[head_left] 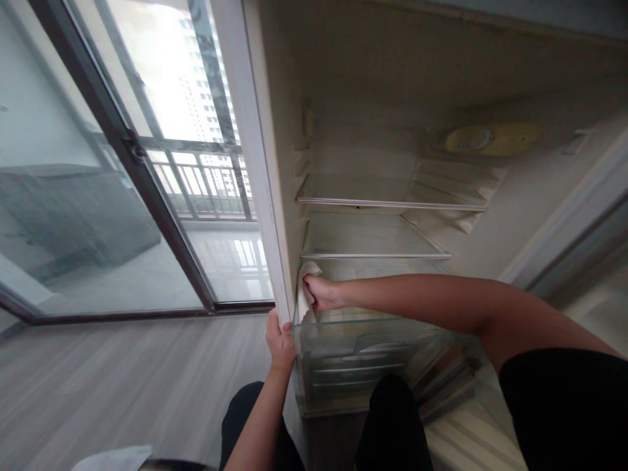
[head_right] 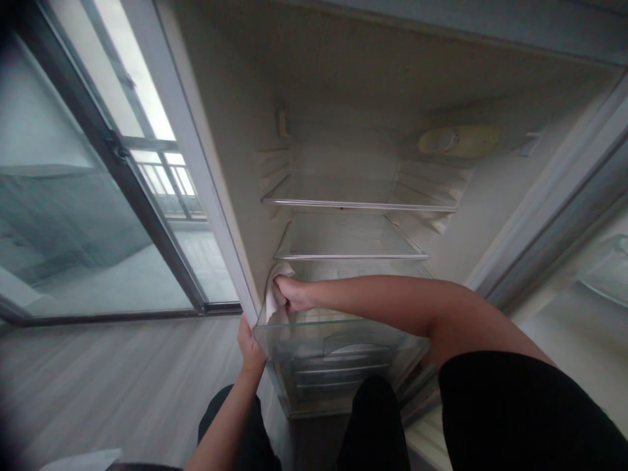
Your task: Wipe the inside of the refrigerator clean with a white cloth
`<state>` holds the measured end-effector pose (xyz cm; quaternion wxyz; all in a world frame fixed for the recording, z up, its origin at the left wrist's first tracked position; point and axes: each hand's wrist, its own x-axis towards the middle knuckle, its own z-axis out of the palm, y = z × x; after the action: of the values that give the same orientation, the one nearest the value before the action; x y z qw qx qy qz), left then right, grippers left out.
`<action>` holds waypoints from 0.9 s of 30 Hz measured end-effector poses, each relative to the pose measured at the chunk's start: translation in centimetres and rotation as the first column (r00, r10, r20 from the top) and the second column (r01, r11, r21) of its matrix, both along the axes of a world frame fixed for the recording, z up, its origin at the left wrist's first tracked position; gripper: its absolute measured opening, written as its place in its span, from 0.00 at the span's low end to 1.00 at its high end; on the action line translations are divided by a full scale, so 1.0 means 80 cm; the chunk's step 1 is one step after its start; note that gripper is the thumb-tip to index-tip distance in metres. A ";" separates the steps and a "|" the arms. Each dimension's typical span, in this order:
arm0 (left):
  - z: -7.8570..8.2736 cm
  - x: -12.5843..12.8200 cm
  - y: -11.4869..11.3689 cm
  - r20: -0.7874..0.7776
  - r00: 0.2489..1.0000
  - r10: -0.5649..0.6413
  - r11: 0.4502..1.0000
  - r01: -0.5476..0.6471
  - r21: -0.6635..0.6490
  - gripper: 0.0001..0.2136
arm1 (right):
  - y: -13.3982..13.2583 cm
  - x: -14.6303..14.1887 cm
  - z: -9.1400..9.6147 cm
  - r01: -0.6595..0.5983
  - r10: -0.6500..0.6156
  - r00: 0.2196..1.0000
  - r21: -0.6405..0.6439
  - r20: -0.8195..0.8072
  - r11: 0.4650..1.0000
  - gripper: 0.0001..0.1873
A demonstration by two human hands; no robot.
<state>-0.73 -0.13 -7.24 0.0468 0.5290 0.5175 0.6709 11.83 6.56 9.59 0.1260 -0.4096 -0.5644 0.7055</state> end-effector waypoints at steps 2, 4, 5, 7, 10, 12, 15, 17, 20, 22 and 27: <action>0.002 0.001 -0.001 0.000 1.000 -0.002 1.000 0.002 -0.006 0.26 | -0.020 0.007 0.009 -0.062 0.059 0.998 -0.138 -0.022 0.988 0.29; 0.003 0.001 -0.001 0.005 1.000 0.004 1.000 -0.004 -0.017 0.25 | -0.035 0.015 0.019 -0.107 0.107 0.994 -0.170 -0.010 0.980 0.27; 0.002 0.001 0.000 0.008 1.000 0.007 1.000 -0.007 -0.020 0.25 | -0.040 0.019 0.024 -0.147 0.155 0.987 -0.175 0.031 0.973 0.25; 0.001 0.001 0.001 0.010 1.000 0.010 1.000 -0.010 -0.018 0.25 | -0.047 0.027 0.033 -0.262 0.293 0.945 -0.201 0.145 0.944 0.21; -0.002 0.000 0.004 0.008 1.000 0.010 1.000 -0.010 -0.008 0.23 | -0.050 0.040 0.041 -0.390 0.431 0.866 -0.198 0.252 0.899 0.14; -0.003 -0.001 0.005 0.005 1.000 0.009 1.000 -0.009 -0.002 0.22 | -0.048 0.048 0.045 -0.415 0.444 0.855 -0.160 0.266 0.896 0.11; -0.005 -0.002 0.005 0.002 1.000 0.012 1.000 -0.012 0.008 0.22 | -0.041 0.065 0.056 -0.451 0.506 0.809 -0.235 0.301 0.861 0.11; -0.006 -0.002 0.005 0.006 1.000 0.020 1.000 -0.020 0.003 0.22 | -0.034 0.079 0.063 -0.472 0.569 0.741 -0.327 0.356 0.819 0.12; -0.006 -0.001 0.004 0.022 1.000 0.021 1.000 -0.021 -0.009 0.21 | -0.023 0.102 0.068 -0.480 0.616 0.610 -0.386 0.499 0.788 0.14; -0.006 0.000 0.004 0.028 1.000 0.011 1.000 -0.011 -0.011 0.21 | -0.018 0.113 0.064 -0.489 0.599 0.518 -0.364 0.610 0.793 0.15; -0.007 0.000 0.004 0.039 0.999 0.003 1.000 -0.003 -0.015 0.21 | -0.013 0.109 0.036 -0.519 0.637 0.471 -0.393 0.610 0.759 0.12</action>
<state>-0.77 0.22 -7.80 0.0599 0.5145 0.5223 0.6774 20.53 5.54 12.48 -0.3809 -0.4417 -0.6157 0.5299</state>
